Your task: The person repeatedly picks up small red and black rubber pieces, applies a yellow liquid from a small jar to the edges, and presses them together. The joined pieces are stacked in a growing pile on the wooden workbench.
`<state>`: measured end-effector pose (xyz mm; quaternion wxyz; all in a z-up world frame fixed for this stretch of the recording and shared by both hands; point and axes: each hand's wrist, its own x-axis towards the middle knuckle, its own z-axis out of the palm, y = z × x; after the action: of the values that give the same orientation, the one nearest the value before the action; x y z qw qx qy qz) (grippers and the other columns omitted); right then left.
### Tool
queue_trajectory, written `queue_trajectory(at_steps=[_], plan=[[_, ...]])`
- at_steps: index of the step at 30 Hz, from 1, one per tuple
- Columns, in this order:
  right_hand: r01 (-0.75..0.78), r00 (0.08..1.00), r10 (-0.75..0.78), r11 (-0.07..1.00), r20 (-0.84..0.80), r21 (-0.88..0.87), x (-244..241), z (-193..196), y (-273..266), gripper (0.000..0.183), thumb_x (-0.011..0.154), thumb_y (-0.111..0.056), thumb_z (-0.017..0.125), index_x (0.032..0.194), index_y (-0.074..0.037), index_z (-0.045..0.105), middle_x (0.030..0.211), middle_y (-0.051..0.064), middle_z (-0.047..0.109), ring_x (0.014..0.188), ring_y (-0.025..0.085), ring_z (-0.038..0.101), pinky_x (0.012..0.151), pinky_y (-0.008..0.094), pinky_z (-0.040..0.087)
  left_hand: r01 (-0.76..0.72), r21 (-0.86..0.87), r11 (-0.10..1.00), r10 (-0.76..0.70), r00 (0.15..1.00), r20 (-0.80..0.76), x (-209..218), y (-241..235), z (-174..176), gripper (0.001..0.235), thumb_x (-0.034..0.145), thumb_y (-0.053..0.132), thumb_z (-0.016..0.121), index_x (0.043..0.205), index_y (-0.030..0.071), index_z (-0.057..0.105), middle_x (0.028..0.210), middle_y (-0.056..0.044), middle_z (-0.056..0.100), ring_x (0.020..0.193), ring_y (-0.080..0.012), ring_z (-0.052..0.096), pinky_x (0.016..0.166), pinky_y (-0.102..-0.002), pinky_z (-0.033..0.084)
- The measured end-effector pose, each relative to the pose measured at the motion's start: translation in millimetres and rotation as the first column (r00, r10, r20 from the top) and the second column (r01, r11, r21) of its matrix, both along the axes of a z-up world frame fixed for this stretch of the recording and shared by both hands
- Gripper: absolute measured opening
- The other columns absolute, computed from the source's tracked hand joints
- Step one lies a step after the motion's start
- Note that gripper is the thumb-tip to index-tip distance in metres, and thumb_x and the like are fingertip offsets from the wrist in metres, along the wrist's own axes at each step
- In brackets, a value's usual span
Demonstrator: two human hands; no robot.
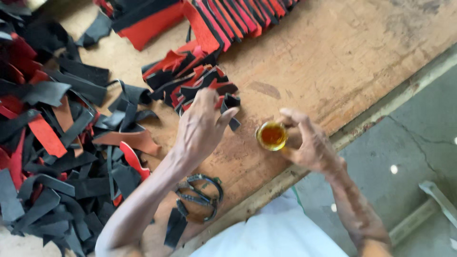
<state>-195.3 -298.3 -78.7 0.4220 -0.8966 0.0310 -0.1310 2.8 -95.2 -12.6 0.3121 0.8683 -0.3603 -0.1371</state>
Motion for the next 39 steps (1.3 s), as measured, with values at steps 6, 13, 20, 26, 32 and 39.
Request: queue_trajectory(at_steps=[6, 13, 20, 26, 32, 39], plan=[[0.060, 0.997, -0.061, 0.998, -0.049, -0.014, -2.9, 11.9, -21.1, 0.090, 0.077, -0.011, 0.088, 0.150, -0.007, 0.035, 0.126, 0.013, 0.067, 0.116, 0.027, 0.068, 0.101, 0.040, 0.059, 0.070, -0.146, 0.987, -0.055, 0.993, 0.101, 1.3, -14.2, -25.3, 0.024, 0.088, 0.006, 0.070, 0.103, -0.001, 0.053, 0.099, -0.021, 0.059, 0.084, -0.0395, 0.064, 0.072, -0.047, 0.053], [-0.026, 0.999, 0.018, 0.958, -0.032, -0.287, -12.8, 53.4, -21.1, 0.091, 0.069, -0.032, 0.090, 0.146, -0.011, 0.046, 0.148, 0.015, 0.044, 0.134, 0.033, 0.045, 0.114, 0.046, 0.044, 0.073, -0.253, 0.965, -0.094, 0.993, -0.074, 9.7, 5.8, -23.8, 0.022, 0.089, -0.008, 0.062, 0.107, 0.003, 0.070, 0.112, -0.010, 0.073, 0.086, -0.0239, 0.072, 0.077, -0.034, 0.057], [-0.181, 0.982, 0.136, 0.862, -0.128, -0.473, -14.2, 88.4, -21.8, 0.063, 0.069, -0.039, 0.086, 0.123, -0.013, 0.069, 0.155, 0.017, 0.034, 0.142, 0.037, 0.031, 0.121, 0.049, 0.034, 0.018, -0.467, 0.884, -0.258, 0.852, -0.456, 2.3, 10.8, -30.6, 0.038, 0.084, -0.017, 0.062, 0.117, 0.000, 0.070, 0.112, -0.005, 0.071, 0.101, -0.0078, 0.068, 0.086, -0.024, 0.060], [-0.192, 0.981, 0.148, 0.847, -0.127, -0.496, -7.3, 102.0, -17.5, 0.062, 0.071, -0.039, 0.085, 0.124, -0.011, 0.069, 0.156, 0.017, 0.033, 0.143, 0.037, 0.030, 0.122, 0.051, 0.032, -0.095, -0.268, 0.959, -0.055, 0.862, -0.504, -4.7, 16.2, -46.7, 0.014, 0.094, -0.004, 0.071, 0.108, 0.001, 0.073, 0.097, -0.007, 0.076, 0.087, -0.0076, 0.069, 0.075, -0.023, 0.059], [-0.221, 0.971, 0.132, 0.805, -0.198, -0.550, -3.3, 100.3, -13.1, 0.057, 0.072, -0.040, 0.083, 0.120, -0.012, 0.070, 0.158, 0.018, 0.029, 0.144, 0.038, 0.027, 0.123, 0.053, 0.026, -0.176, -0.653, 0.737, -0.316, 0.764, -0.563, -8.7, 19.2, -51.5, 0.033, 0.088, -0.014, 0.066, 0.103, 0.006, 0.044, 0.107, -0.007, 0.070, 0.102, -0.0093, 0.069, 0.091, -0.022, 0.061], [-0.283, 0.949, 0.139, 0.771, -0.282, -0.570, 10.6, 100.5, -6.8, 0.043, 0.080, -0.041, 0.075, 0.110, -0.010, 0.070, 0.160, 0.018, 0.022, 0.145, 0.040, 0.019, 0.121, 0.055, 0.023, -0.294, -0.519, 0.803, -0.246, 0.629, -0.737, -5.9, 21.2, -46.9, 0.028, 0.095, -0.005, 0.069, 0.108, 0.008, 0.047, 0.103, -0.010, 0.072, 0.093, -0.0079, 0.069, 0.080, -0.021, 0.058]])
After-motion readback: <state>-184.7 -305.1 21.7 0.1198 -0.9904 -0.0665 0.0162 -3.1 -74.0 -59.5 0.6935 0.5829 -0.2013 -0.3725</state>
